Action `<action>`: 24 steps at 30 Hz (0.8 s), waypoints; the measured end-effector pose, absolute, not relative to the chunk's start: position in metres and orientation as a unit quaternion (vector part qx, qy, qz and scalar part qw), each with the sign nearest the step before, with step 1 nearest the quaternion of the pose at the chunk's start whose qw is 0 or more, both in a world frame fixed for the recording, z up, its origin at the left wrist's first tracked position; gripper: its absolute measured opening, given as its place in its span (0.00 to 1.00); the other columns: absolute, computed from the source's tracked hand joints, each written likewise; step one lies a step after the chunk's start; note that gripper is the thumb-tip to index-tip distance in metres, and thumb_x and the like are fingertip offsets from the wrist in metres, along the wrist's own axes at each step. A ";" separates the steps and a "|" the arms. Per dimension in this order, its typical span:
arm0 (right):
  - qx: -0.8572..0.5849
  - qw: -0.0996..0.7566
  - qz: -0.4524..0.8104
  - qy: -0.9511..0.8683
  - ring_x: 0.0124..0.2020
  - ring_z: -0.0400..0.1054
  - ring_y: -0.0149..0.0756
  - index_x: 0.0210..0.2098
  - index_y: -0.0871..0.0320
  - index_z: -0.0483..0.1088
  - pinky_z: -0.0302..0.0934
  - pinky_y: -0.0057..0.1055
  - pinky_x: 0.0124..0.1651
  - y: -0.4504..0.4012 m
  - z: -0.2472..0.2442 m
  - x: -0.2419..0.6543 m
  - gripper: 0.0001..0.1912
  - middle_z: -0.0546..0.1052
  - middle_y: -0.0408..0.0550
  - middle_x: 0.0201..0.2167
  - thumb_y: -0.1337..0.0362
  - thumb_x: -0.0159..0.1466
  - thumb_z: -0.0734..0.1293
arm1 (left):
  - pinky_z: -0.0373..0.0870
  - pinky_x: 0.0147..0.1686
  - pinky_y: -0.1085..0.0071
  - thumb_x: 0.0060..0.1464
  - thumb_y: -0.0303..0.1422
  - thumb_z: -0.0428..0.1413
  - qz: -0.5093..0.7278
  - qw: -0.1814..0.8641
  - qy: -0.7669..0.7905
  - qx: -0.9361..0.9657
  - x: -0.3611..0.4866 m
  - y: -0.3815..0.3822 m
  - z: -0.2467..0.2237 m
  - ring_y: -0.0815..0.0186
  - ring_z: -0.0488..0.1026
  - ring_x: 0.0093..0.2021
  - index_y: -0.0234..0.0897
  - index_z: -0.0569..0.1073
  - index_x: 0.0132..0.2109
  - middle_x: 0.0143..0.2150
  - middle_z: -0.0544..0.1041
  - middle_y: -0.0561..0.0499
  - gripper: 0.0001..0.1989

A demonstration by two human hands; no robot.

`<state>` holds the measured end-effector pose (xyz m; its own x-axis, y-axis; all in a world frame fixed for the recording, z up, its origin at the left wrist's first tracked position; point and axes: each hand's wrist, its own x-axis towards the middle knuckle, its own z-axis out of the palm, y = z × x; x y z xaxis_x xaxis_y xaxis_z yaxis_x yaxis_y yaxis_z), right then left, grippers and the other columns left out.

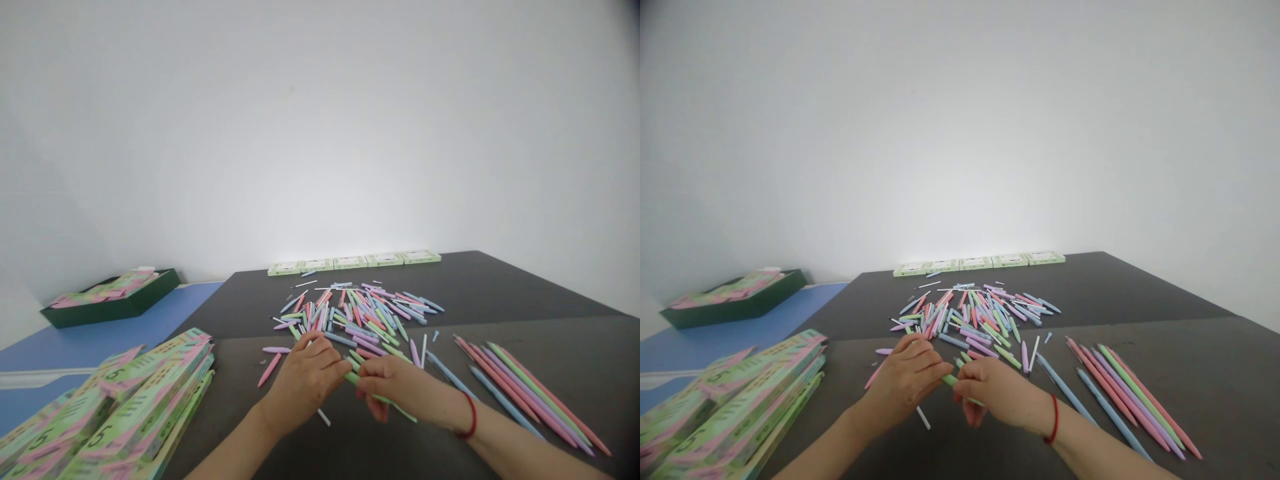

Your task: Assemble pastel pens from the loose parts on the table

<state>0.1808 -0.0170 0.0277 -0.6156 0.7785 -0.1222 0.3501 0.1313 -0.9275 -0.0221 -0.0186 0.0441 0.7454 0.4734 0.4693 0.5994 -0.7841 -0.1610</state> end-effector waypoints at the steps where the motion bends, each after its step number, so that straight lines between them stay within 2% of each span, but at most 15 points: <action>1: -0.366 0.199 0.589 -0.692 0.19 0.64 0.29 0.28 0.59 0.67 0.58 0.25 0.25 -0.016 0.026 0.181 0.14 0.71 0.41 0.17 0.59 0.64 0.57 | 0.57 0.50 0.63 0.62 0.31 0.49 -0.210 0.151 -0.289 -0.922 -0.022 -0.019 0.044 0.65 0.66 0.37 0.40 0.72 0.42 0.31 0.73 0.53 0.07; 4: -0.335 0.189 0.643 -0.663 0.20 0.67 0.30 0.32 0.60 0.67 0.61 0.26 0.27 -0.015 0.026 0.183 0.14 0.73 0.42 0.20 0.56 0.63 0.58 | 0.57 0.50 0.63 0.62 0.30 0.49 -0.209 0.152 -0.283 -0.924 -0.022 -0.018 0.043 0.65 0.66 0.37 0.40 0.72 0.42 0.31 0.73 0.53 0.07; 7: -0.392 0.216 0.518 -0.729 0.24 0.68 0.31 0.30 0.58 0.64 0.60 0.26 0.29 -0.017 0.028 0.184 0.07 0.74 0.42 0.21 0.62 0.57 0.66 | 0.57 0.51 0.62 0.62 0.30 0.49 -0.194 0.157 -0.286 -0.925 -0.020 -0.018 0.043 0.65 0.66 0.37 0.40 0.72 0.42 0.31 0.73 0.53 0.07; 9: -0.414 0.235 0.467 -0.746 0.24 0.68 0.31 0.27 0.57 0.62 0.59 0.25 0.30 -0.018 0.028 0.183 0.07 0.74 0.41 0.21 0.65 0.55 0.66 | 0.56 0.51 0.62 0.62 0.30 0.49 -0.184 0.158 -0.283 -0.928 -0.019 -0.019 0.044 0.65 0.66 0.37 0.40 0.72 0.41 0.31 0.73 0.53 0.07; 12: -0.356 0.215 0.605 -0.679 0.21 0.68 0.31 0.27 0.58 0.63 0.61 0.27 0.28 -0.017 0.025 0.181 0.09 0.74 0.43 0.20 0.60 0.60 0.62 | 0.56 0.52 0.62 0.63 0.29 0.48 -0.189 0.163 -0.275 -0.928 -0.021 -0.021 0.047 0.65 0.66 0.37 0.40 0.71 0.41 0.31 0.73 0.53 0.08; 14: -0.310 0.197 0.699 -0.613 0.20 0.68 0.30 0.30 0.61 0.66 0.62 0.27 0.27 -0.014 0.022 0.182 0.15 0.74 0.45 0.21 0.54 0.62 0.59 | 0.55 0.52 0.63 0.63 0.29 0.46 -0.202 0.169 -0.271 -0.926 -0.022 -0.022 0.049 0.65 0.66 0.37 0.39 0.71 0.42 0.31 0.73 0.53 0.09; 16: -0.295 0.183 0.721 -0.599 0.20 0.68 0.31 0.33 0.62 0.67 0.62 0.27 0.26 -0.012 0.022 0.184 0.20 0.74 0.46 0.22 0.50 0.62 0.58 | 0.56 0.52 0.63 0.63 0.29 0.46 -0.210 0.170 -0.268 -0.925 -0.022 -0.022 0.049 0.65 0.66 0.37 0.39 0.72 0.42 0.31 0.73 0.53 0.09; 18: -0.321 0.183 0.663 -0.651 0.22 0.68 0.32 0.32 0.61 0.66 0.61 0.27 0.27 -0.011 0.024 0.186 0.17 0.73 0.45 0.22 0.51 0.60 0.61 | 0.57 0.51 0.63 0.62 0.29 0.48 -0.212 0.173 -0.270 -0.923 -0.021 -0.021 0.047 0.66 0.66 0.37 0.39 0.72 0.41 0.31 0.72 0.53 0.08; 20: -0.378 0.216 0.529 -0.728 0.23 0.68 0.32 0.29 0.59 0.64 0.58 0.26 0.27 -0.013 0.027 0.187 0.12 0.72 0.42 0.21 0.56 0.56 0.67 | 0.57 0.51 0.62 0.62 0.29 0.49 -0.211 0.176 -0.275 -0.921 -0.020 -0.020 0.045 0.65 0.66 0.36 0.39 0.72 0.40 0.30 0.72 0.53 0.07; 22: -0.416 0.244 0.430 -0.763 0.24 0.66 0.31 0.26 0.58 0.63 0.56 0.25 0.27 -0.016 0.030 0.185 0.10 0.71 0.40 0.20 0.62 0.55 0.68 | 0.58 0.50 0.62 0.61 0.29 0.50 -0.209 0.177 -0.278 -0.921 -0.020 -0.019 0.045 0.65 0.66 0.35 0.39 0.72 0.39 0.30 0.72 0.53 0.06; 24: -0.411 0.238 0.468 -0.745 0.22 0.66 0.30 0.24 0.58 0.63 0.56 0.24 0.26 -0.016 0.030 0.183 0.09 0.71 0.40 0.19 0.62 0.57 0.65 | 0.57 0.51 0.62 0.61 0.28 0.50 -0.207 0.169 -0.276 -0.923 -0.020 -0.020 0.045 0.65 0.66 0.36 0.39 0.72 0.40 0.30 0.72 0.53 0.07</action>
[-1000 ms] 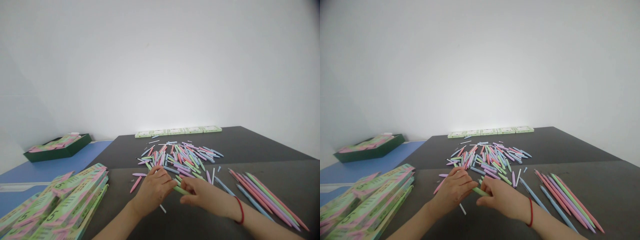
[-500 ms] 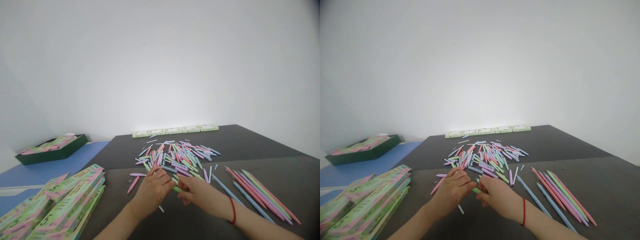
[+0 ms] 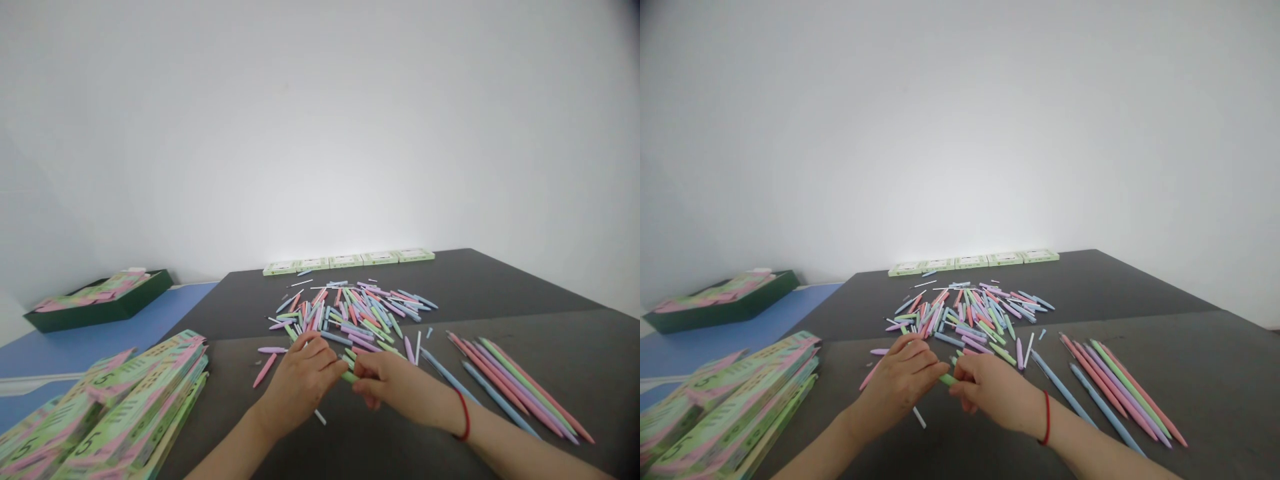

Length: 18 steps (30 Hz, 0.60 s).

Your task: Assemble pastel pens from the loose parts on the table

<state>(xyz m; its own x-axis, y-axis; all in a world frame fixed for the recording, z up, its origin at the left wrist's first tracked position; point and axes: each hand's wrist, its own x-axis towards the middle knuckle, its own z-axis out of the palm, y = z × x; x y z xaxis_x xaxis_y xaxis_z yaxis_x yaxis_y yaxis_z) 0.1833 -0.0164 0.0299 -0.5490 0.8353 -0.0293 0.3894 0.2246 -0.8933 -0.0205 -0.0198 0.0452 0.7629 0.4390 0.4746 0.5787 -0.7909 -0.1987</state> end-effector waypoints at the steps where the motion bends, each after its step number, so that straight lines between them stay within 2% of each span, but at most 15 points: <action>1: -0.391 0.225 0.529 -0.719 0.21 0.65 0.29 0.25 0.58 0.63 0.56 0.25 0.26 -0.016 0.029 0.183 0.10 0.71 0.41 0.19 0.61 0.59 0.64 | 0.57 0.51 0.61 0.61 0.28 0.49 -0.208 0.163 -0.272 -0.925 -0.021 -0.020 0.046 0.65 0.66 0.36 0.38 0.72 0.40 0.31 0.73 0.53 0.07; 4: -0.313 0.191 0.695 -0.618 0.17 0.63 0.28 0.27 0.61 0.68 0.57 0.26 0.24 -0.011 0.023 0.183 0.17 0.69 0.41 0.17 0.52 0.59 0.63 | 0.56 0.54 0.61 0.61 0.27 0.49 -0.233 0.121 -0.267 -0.927 -0.024 -0.021 0.046 0.65 0.67 0.37 0.40 0.73 0.42 0.32 0.74 0.52 0.09; 6: -0.285 0.206 0.731 -0.584 0.18 0.62 0.28 0.30 0.62 0.69 0.57 0.25 0.24 -0.008 0.021 0.184 0.19 0.68 0.41 0.18 0.50 0.59 0.63 | 0.54 0.56 0.59 0.60 0.28 0.51 -0.286 0.060 -0.287 -0.912 -0.024 -0.020 0.044 0.62 0.68 0.42 0.42 0.73 0.46 0.38 0.75 0.51 0.10; 8: -0.307 0.244 0.695 -0.602 0.18 0.63 0.28 0.31 0.61 0.68 0.56 0.25 0.24 -0.008 0.023 0.183 0.18 0.68 0.40 0.18 0.51 0.61 0.62 | 0.52 0.58 0.56 0.56 0.30 0.55 -0.397 -0.055 -0.330 -0.855 -0.021 -0.018 0.041 0.57 0.64 0.54 0.44 0.68 0.54 0.51 0.71 0.46 0.18; 10: -0.359 0.288 0.591 -0.662 0.20 0.63 0.29 0.29 0.59 0.66 0.55 0.25 0.25 -0.011 0.028 0.179 0.15 0.69 0.41 0.19 0.55 0.64 0.58 | 0.52 0.59 0.54 0.54 0.33 0.56 -0.539 -0.229 -0.358 -0.727 -0.016 -0.016 0.037 0.53 0.56 0.62 0.43 0.58 0.62 0.62 0.61 0.42 0.29; 12: -0.411 0.309 0.433 -0.740 0.22 0.65 0.30 0.26 0.58 0.64 0.55 0.27 0.28 -0.016 0.033 0.174 0.14 0.70 0.42 0.20 0.59 0.66 0.56 | 0.60 0.55 0.55 0.56 0.37 0.54 -0.626 -0.427 -0.340 -0.558 -0.010 -0.015 0.034 0.53 0.62 0.59 0.42 0.58 0.62 0.60 0.64 0.41 0.28; 14: -0.446 0.292 0.290 -0.794 0.25 0.66 0.33 0.26 0.57 0.64 0.53 0.28 0.29 -0.022 0.036 0.170 0.14 0.72 0.44 0.22 0.63 0.66 0.56 | 0.67 0.49 0.56 0.56 0.39 0.54 -0.608 -0.578 -0.330 -0.433 -0.003 -0.015 0.031 0.53 0.70 0.52 0.38 0.65 0.57 0.53 0.72 0.40 0.22; 16: -0.464 0.258 0.212 -0.820 0.26 0.66 0.34 0.28 0.57 0.65 0.51 0.28 0.29 -0.026 0.037 0.168 0.12 0.74 0.46 0.24 0.64 0.66 0.56 | 0.69 0.46 0.59 0.54 0.36 0.57 -0.581 -0.637 -0.316 -0.396 0.002 -0.018 0.028 0.54 0.73 0.47 0.33 0.72 0.48 0.46 0.77 0.40 0.16; 18: -0.468 0.247 0.181 -0.829 0.28 0.68 0.36 0.32 0.57 0.66 0.51 0.28 0.29 -0.028 0.037 0.169 0.09 0.76 0.48 0.27 0.64 0.66 0.57 | 0.70 0.45 0.62 0.52 0.32 0.59 -0.578 -0.644 -0.305 -0.398 0.004 -0.020 0.025 0.56 0.74 0.45 0.32 0.75 0.42 0.41 0.79 0.42 0.10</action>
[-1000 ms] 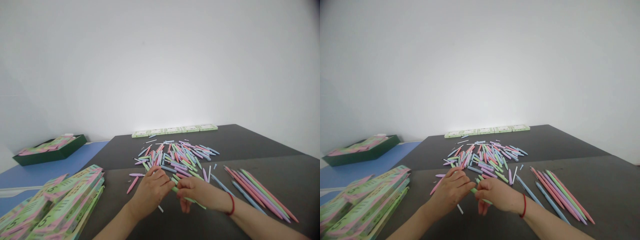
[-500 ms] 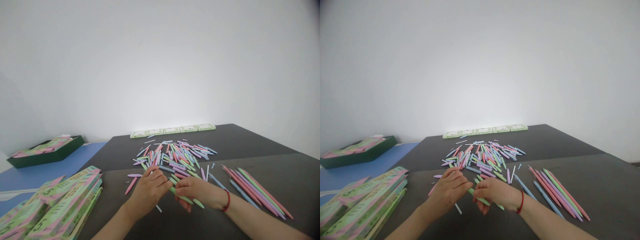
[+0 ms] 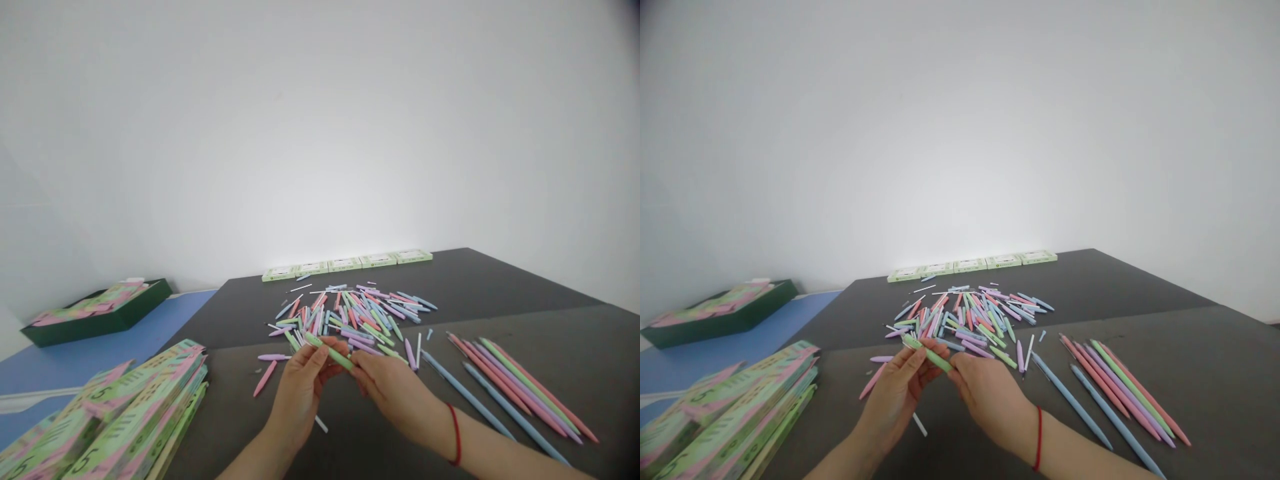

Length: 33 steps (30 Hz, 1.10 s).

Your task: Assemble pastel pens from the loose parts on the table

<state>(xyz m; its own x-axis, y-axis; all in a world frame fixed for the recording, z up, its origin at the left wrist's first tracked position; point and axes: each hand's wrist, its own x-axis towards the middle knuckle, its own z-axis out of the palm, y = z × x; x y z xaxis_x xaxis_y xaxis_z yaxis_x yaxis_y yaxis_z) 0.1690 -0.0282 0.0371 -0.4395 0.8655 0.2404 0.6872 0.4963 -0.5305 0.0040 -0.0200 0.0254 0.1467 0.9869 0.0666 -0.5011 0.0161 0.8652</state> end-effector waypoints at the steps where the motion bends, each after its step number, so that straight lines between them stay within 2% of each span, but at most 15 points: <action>1: -0.469 0.250 0.169 -0.830 0.30 0.69 0.37 0.35 0.57 0.66 0.51 0.28 0.30 -0.028 0.037 0.170 0.07 0.76 0.48 0.30 0.63 0.65 0.59 | 0.70 0.45 0.63 0.52 0.31 0.59 0.582 0.640 0.303 0.401 0.005 -0.021 0.024 0.57 0.75 0.44 0.32 0.76 0.40 0.40 0.79 0.43 0.08; 3: -0.479 0.262 0.150 -0.824 0.32 0.69 0.39 0.37 0.57 0.66 0.51 0.29 0.31 -0.027 0.036 0.172 0.05 0.76 0.49 0.32 0.62 0.62 0.63 | 0.70 0.44 0.65 0.53 0.30 0.59 0.594 0.628 0.301 0.403 0.005 -0.023 0.023 0.59 0.75 0.43 0.33 0.76 0.38 0.39 0.79 0.45 0.06; 5: -0.486 0.272 0.177 -0.812 0.31 0.68 0.38 0.34 0.57 0.66 0.51 0.28 0.31 -0.026 0.035 0.172 0.04 0.76 0.47 0.30 0.62 0.61 0.64 | 0.71 0.43 0.65 0.52 0.30 0.59 0.600 0.622 0.301 0.403 0.006 -0.024 0.023 0.60 0.76 0.41 0.34 0.76 0.38 0.38 0.80 0.46 0.06; 8: -0.421 0.286 0.397 -0.764 0.22 0.65 0.32 0.27 0.57 0.64 0.52 0.27 0.27 -0.023 0.029 0.172 0.11 0.71 0.43 0.20 0.59 0.64 0.59 | 0.71 0.43 0.65 0.51 0.30 0.60 0.595 0.630 0.295 0.402 0.006 -0.026 0.023 0.59 0.76 0.41 0.33 0.77 0.37 0.36 0.80 0.46 0.06; 10: -0.337 0.266 0.592 -0.682 0.17 0.60 0.29 0.28 0.58 0.64 0.54 0.27 0.25 -0.020 0.026 0.172 0.17 0.66 0.40 0.16 0.54 0.65 0.55 | 0.71 0.42 0.65 0.52 0.30 0.60 0.590 0.640 0.286 0.401 0.007 -0.027 0.023 0.59 0.76 0.41 0.33 0.76 0.37 0.36 0.80 0.45 0.05; 12: -0.284 0.244 0.695 -0.614 0.14 0.56 0.28 0.31 0.59 0.65 0.56 0.28 0.23 -0.018 0.026 0.174 0.22 0.64 0.38 0.14 0.49 0.65 0.51 | 0.71 0.43 0.65 0.53 0.30 0.59 0.587 0.646 0.277 0.401 0.007 -0.028 0.023 0.59 0.76 0.42 0.34 0.76 0.37 0.36 0.80 0.46 0.05; 14: -0.297 0.244 0.661 -0.645 0.16 0.58 0.29 0.31 0.59 0.65 0.56 0.28 0.25 -0.018 0.029 0.176 0.21 0.64 0.39 0.15 0.49 0.64 0.53 | 0.70 0.43 0.66 0.54 0.29 0.58 0.588 0.646 0.274 0.403 0.007 -0.027 0.022 0.60 0.76 0.42 0.34 0.76 0.37 0.36 0.80 0.46 0.04; 17: -0.408 0.292 0.407 -0.763 0.23 0.60 0.31 0.27 0.58 0.64 0.51 0.26 0.27 -0.020 0.036 0.178 0.11 0.68 0.41 0.21 0.57 0.57 0.65 | 0.69 0.44 0.66 0.53 0.29 0.58 0.599 0.634 0.275 0.404 0.007 -0.025 0.020 0.60 0.76 0.42 0.34 0.77 0.36 0.35 0.80 0.47 0.04; 19: -0.450 0.313 0.296 -0.782 0.25 0.60 0.31 0.26 0.57 0.63 0.49 0.26 0.27 -0.022 0.038 0.177 0.09 0.69 0.41 0.23 0.61 0.56 0.67 | 0.68 0.45 0.66 0.53 0.30 0.59 0.607 0.621 0.277 0.411 0.007 -0.025 0.020 0.60 0.76 0.42 0.34 0.77 0.37 0.35 0.80 0.48 0.05; 20: -0.450 0.314 0.305 -0.779 0.24 0.60 0.30 0.25 0.57 0.63 0.49 0.26 0.27 -0.023 0.037 0.176 0.08 0.69 0.41 0.22 0.62 0.57 0.65 | 0.68 0.45 0.66 0.52 0.30 0.59 0.608 0.613 0.282 0.418 0.007 -0.025 0.020 0.60 0.76 0.41 0.34 0.77 0.37 0.35 0.80 0.48 0.05; 22: -0.409 0.298 0.427 -0.750 0.21 0.61 0.29 0.25 0.58 0.64 0.51 0.25 0.26 -0.023 0.033 0.174 0.11 0.69 0.40 0.18 0.60 0.61 0.62 | 0.67 0.45 0.67 0.52 0.30 0.59 0.605 0.602 0.294 0.430 0.006 -0.026 0.022 0.60 0.76 0.41 0.34 0.77 0.36 0.35 0.80 0.48 0.05; 25: -0.313 0.257 0.650 -0.643 0.15 0.59 0.28 0.27 0.59 0.65 0.54 0.25 0.23 -0.020 0.026 0.174 0.18 0.66 0.38 0.13 0.52 0.63 0.58 | 0.67 0.45 0.65 0.52 0.30 0.59 0.596 0.609 0.295 0.432 0.007 -0.029 0.028 0.59 0.75 0.42 0.35 0.77 0.36 0.35 0.80 0.48 0.04; 27: -0.270 0.219 0.727 -0.592 0.13 0.58 0.28 0.29 0.60 0.66 0.57 0.28 0.23 -0.018 0.025 0.176 0.24 0.65 0.39 0.13 0.46 0.63 0.53 | 0.66 0.46 0.64 0.52 0.29 0.59 0.592 0.620 0.283 0.430 0.008 -0.031 0.032 0.59 0.75 0.43 0.36 0.77 0.37 0.35 0.80 0.48 0.04; 30: -0.301 0.217 0.644 -0.669 0.17 0.60 0.30 0.30 0.60 0.68 0.57 0.29 0.25 -0.018 0.032 0.181 0.25 0.68 0.42 0.17 0.46 0.64 0.53 | 0.66 0.47 0.63 0.51 0.29 0.59 0.593 0.616 0.282 0.435 0.009 -0.030 0.033 0.59 0.75 0.43 0.35 0.77 0.36 0.35 0.80 0.48 0.04; 33: -0.410 0.288 0.364 -0.785 0.25 0.61 0.31 0.30 0.58 0.66 0.52 0.27 0.28 -0.022 0.041 0.181 0.11 0.70 0.42 0.24 0.56 0.57 0.66 | 0.65 0.49 0.64 0.53 0.29 0.58 0.601 0.605 0.287 0.435 0.009 -0.028 0.029 0.60 0.75 0.42 0.35 0.77 0.36 0.35 0.80 0.48 0.04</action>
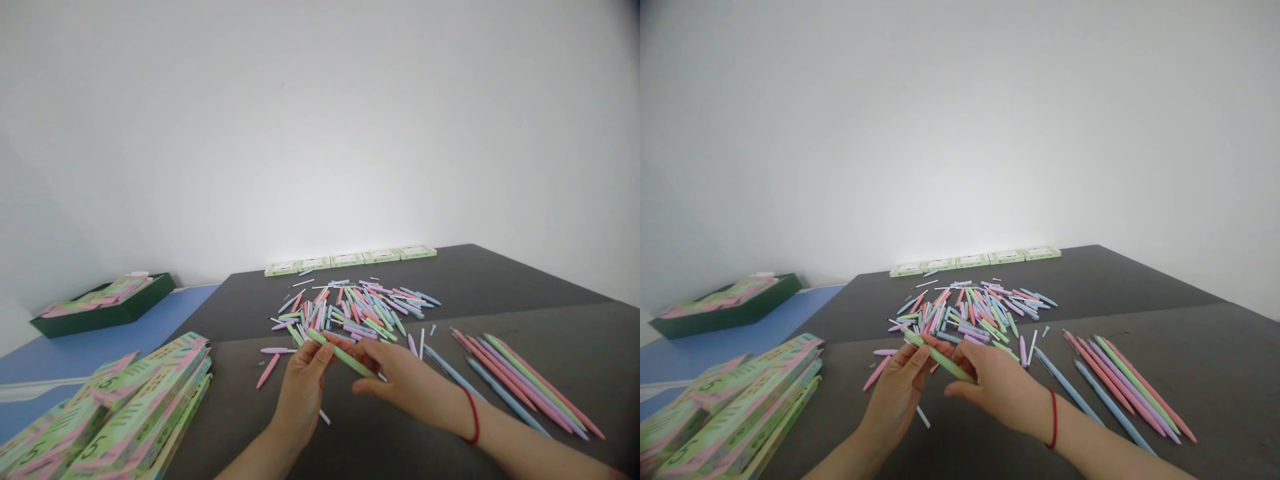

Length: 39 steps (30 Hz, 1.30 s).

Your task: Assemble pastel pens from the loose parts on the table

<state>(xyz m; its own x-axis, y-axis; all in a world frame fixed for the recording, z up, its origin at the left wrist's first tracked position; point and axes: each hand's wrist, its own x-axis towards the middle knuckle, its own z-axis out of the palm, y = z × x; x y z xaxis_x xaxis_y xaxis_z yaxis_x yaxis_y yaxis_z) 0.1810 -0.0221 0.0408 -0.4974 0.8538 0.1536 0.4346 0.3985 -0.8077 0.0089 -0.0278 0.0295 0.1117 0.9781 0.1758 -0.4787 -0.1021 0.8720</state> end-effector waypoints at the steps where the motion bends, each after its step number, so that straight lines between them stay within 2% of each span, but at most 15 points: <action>1: -0.432 0.302 0.303 -0.794 0.26 0.60 0.31 0.28 0.58 0.65 0.51 0.27 0.29 -0.024 0.042 0.180 0.09 0.70 0.42 0.25 0.59 0.55 0.68 | 0.65 0.49 0.64 0.53 0.29 0.57 0.603 0.604 0.287 0.436 0.009 -0.027 0.028 0.60 0.75 0.42 0.35 0.77 0.37 0.36 0.80 0.48 0.05; 3: -0.436 0.312 0.315 -0.783 0.25 0.60 0.31 0.26 0.57 0.63 0.50 0.27 0.28 -0.025 0.041 0.176 0.09 0.69 0.41 0.23 0.61 0.58 0.66 | 0.64 0.50 0.64 0.54 0.29 0.57 0.601 0.603 0.287 0.438 0.008 -0.027 0.027 0.61 0.75 0.42 0.35 0.77 0.38 0.37 0.80 0.48 0.05; 7: -0.336 0.273 0.617 -0.658 0.17 0.59 0.29 0.28 0.59 0.65 0.53 0.26 0.25 -0.023 0.032 0.173 0.18 0.66 0.39 0.15 0.52 0.64 0.56 | 0.65 0.49 0.63 0.54 0.29 0.57 0.596 0.619 0.284 0.426 0.008 -0.029 0.029 0.60 0.76 0.41 0.36 0.77 0.37 0.36 0.81 0.48 0.04; 9: -0.298 0.248 0.689 -0.612 0.16 0.59 0.29 0.32 0.60 0.67 0.54 0.27 0.24 -0.020 0.031 0.175 0.24 0.65 0.38 0.14 0.48 0.65 0.52 | 0.65 0.49 0.63 0.54 0.29 0.57 0.593 0.624 0.279 0.425 0.008 -0.030 0.029 0.60 0.76 0.42 0.35 0.77 0.37 0.37 0.81 0.48 0.04; 11: -0.313 0.251 0.639 -0.656 0.18 0.60 0.30 0.32 0.60 0.68 0.54 0.27 0.26 -0.019 0.033 0.178 0.23 0.67 0.40 0.16 0.49 0.65 0.53 | 0.65 0.49 0.63 0.54 0.29 0.57 0.594 0.619 0.282 0.429 0.008 -0.029 0.028 0.60 0.75 0.42 0.35 0.77 0.38 0.37 0.80 0.47 0.05; 14: -0.406 0.302 0.396 -0.766 0.23 0.60 0.30 0.28 0.58 0.66 0.50 0.27 0.28 -0.020 0.040 0.180 0.12 0.69 0.40 0.21 0.55 0.59 0.64 | 0.65 0.49 0.63 0.54 0.29 0.57 0.600 0.608 0.291 0.431 0.007 -0.027 0.026 0.59 0.75 0.43 0.35 0.77 0.37 0.37 0.80 0.47 0.05; 16: -0.428 0.320 0.329 -0.778 0.24 0.59 0.30 0.25 0.58 0.65 0.49 0.26 0.28 -0.021 0.041 0.179 0.11 0.69 0.40 0.22 0.58 0.58 0.66 | 0.66 0.48 0.63 0.54 0.29 0.57 0.601 0.607 0.294 0.429 0.007 -0.027 0.026 0.59 0.75 0.43 0.35 0.77 0.37 0.37 0.80 0.47 0.05; 21: -0.282 0.273 0.683 -0.617 0.19 0.62 0.30 0.31 0.60 0.67 0.55 0.27 0.27 -0.018 0.028 0.176 0.20 0.68 0.40 0.16 0.49 0.64 0.57 | 0.68 0.45 0.63 0.51 0.31 0.60 0.591 0.622 0.307 0.413 0.007 -0.029 0.032 0.57 0.76 0.41 0.34 0.77 0.36 0.35 0.80 0.47 0.05; 23: -0.249 0.256 0.741 -0.570 0.18 0.64 0.31 0.33 0.61 0.68 0.57 0.28 0.27 -0.017 0.027 0.177 0.23 0.69 0.41 0.17 0.46 0.63 0.56 | 0.68 0.45 0.63 0.50 0.32 0.61 0.587 0.626 0.310 0.410 0.007 -0.030 0.033 0.57 0.76 0.41 0.34 0.77 0.36 0.36 0.80 0.46 0.06; 25: -0.261 0.259 0.703 -0.609 0.21 0.66 0.31 0.32 0.61 0.68 0.57 0.29 0.29 -0.017 0.031 0.179 0.21 0.71 0.42 0.19 0.48 0.63 0.58 | 0.68 0.45 0.64 0.50 0.31 0.61 0.587 0.625 0.310 0.411 0.007 -0.029 0.033 0.58 0.76 0.41 0.34 0.77 0.36 0.36 0.80 0.46 0.06; 28: -0.347 0.305 0.533 -0.709 0.24 0.64 0.30 0.28 0.59 0.66 0.54 0.26 0.29 -0.020 0.040 0.181 0.11 0.72 0.41 0.22 0.57 0.59 0.66 | 0.67 0.46 0.64 0.51 0.31 0.60 0.593 0.621 0.306 0.412 0.007 -0.028 0.032 0.58 0.76 0.42 0.34 0.77 0.36 0.36 0.80 0.46 0.05; 30: -0.373 0.322 0.481 -0.725 0.23 0.62 0.29 0.25 0.59 0.65 0.52 0.26 0.29 -0.022 0.042 0.179 0.11 0.71 0.40 0.21 0.60 0.58 0.67 | 0.67 0.46 0.64 0.51 0.30 0.60 0.595 0.622 0.298 0.413 0.008 -0.028 0.033 0.58 0.76 0.42 0.33 0.77 0.36 0.36 0.80 0.46 0.05; 35: -0.274 0.278 0.716 -0.579 0.19 0.63 0.30 0.31 0.60 0.67 0.54 0.28 0.26 -0.021 0.034 0.177 0.21 0.67 0.39 0.16 0.48 0.64 0.56 | 0.68 0.45 0.64 0.52 0.31 0.60 0.587 0.635 0.294 0.407 0.008 -0.031 0.036 0.59 0.76 0.41 0.35 0.77 0.36 0.34 0.80 0.47 0.05; 37: -0.273 0.267 0.707 -0.595 0.20 0.64 0.31 0.32 0.60 0.67 0.56 0.28 0.27 -0.020 0.035 0.179 0.22 0.68 0.40 0.17 0.47 0.64 0.56 | 0.67 0.45 0.64 0.51 0.31 0.60 0.587 0.632 0.297 0.409 0.009 -0.031 0.036 0.59 0.76 0.41 0.35 0.77 0.36 0.35 0.80 0.47 0.05; 39: -0.322 0.273 0.597 -0.682 0.22 0.64 0.31 0.31 0.59 0.67 0.54 0.27 0.28 -0.020 0.040 0.181 0.17 0.70 0.41 0.20 0.51 0.62 0.61 | 0.67 0.46 0.64 0.51 0.31 0.60 0.590 0.626 0.300 0.412 0.009 -0.030 0.034 0.59 0.76 0.42 0.35 0.77 0.36 0.35 0.80 0.47 0.05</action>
